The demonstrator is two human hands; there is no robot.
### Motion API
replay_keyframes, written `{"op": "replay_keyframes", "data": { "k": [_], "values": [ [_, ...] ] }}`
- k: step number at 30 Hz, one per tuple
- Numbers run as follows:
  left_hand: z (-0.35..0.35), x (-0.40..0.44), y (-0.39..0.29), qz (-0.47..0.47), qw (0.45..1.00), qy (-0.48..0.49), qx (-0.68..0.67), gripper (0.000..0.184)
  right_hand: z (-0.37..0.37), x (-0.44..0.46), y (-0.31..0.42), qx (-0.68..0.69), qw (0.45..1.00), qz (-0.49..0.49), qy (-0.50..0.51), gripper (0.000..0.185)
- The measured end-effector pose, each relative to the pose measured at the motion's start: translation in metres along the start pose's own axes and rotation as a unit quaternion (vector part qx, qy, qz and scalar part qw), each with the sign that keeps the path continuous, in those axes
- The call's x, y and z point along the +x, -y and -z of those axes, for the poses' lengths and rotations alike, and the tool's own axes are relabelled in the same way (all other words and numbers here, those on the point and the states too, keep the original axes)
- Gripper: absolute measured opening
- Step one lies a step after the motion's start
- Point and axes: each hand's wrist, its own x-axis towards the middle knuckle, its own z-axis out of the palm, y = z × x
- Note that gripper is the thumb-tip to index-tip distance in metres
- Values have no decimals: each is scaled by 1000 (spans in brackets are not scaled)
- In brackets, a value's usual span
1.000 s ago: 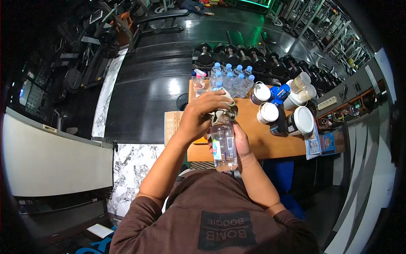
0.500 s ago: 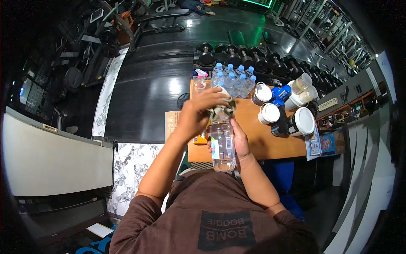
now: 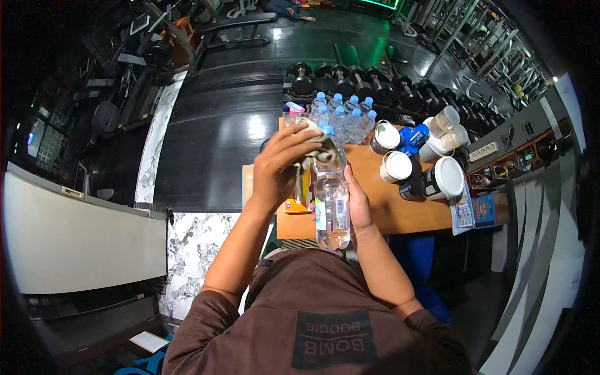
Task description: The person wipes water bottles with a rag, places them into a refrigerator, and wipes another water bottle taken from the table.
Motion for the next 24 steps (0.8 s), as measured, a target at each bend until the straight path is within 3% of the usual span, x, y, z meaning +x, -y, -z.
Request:
{"op": "replay_keyframes", "data": {
  "k": [3, 6, 7, 8, 10, 12, 13, 14, 16, 18, 21, 22, 24],
  "values": [
    [-19, -11, -6, -43, 997, 67, -6, 35, 10, 10, -14, -17, 996, 84, -14, 66],
    [-22, -25, -18, -18, 995, 76, -56, 27, 16, 6, -7, 39, 999, 36, 2, 61],
    [-20, -31, -21, -18, 995, 77, -57, 27, 20, 8, -1, 60, 990, 47, 120, 55],
    [-17, -36, -24, -10, 989, 109, -102, 28, 17, 11, -4, 117, 991, 44, -51, 56],
    [-9, -38, -21, -1, 979, 140, -148, 28, 13, 5, 3, 63, 994, 57, -73, 59],
    [4, -34, -14, 52, 965, 136, -218, 30, 9, -1, 7, 26, 998, 42, -40, 62],
    [7, -29, -13, 50, 980, 102, -162, 32, 9, -3, 9, -12, 999, 29, -5, 66],
    [12, -24, -12, 36, 988, 74, -130, 52, 9, -4, 9, -12, 999, 29, -6, 66],
    [12, -13, -11, 36, 996, 10, -86, 45, 10, -4, 9, 1, 1000, 17, 2, 69],
    [7, -9, -10, 24, 998, 14, -64, 43, 20, 5, -2, -4, 1000, 19, 15, 70],
    [-10, -14, -11, -25, 990, 104, -87, 44, 25, 14, -16, 43, 991, 123, -30, 63],
    [-14, -17, -18, -29, 992, 92, -75, 30, 22, 13, -13, 42, 991, 123, -29, 63],
    [-15, -26, -25, -23, 987, 105, -119, 29, 16, 7, 2, 53, 997, 62, 1, 56]
  ]
}}
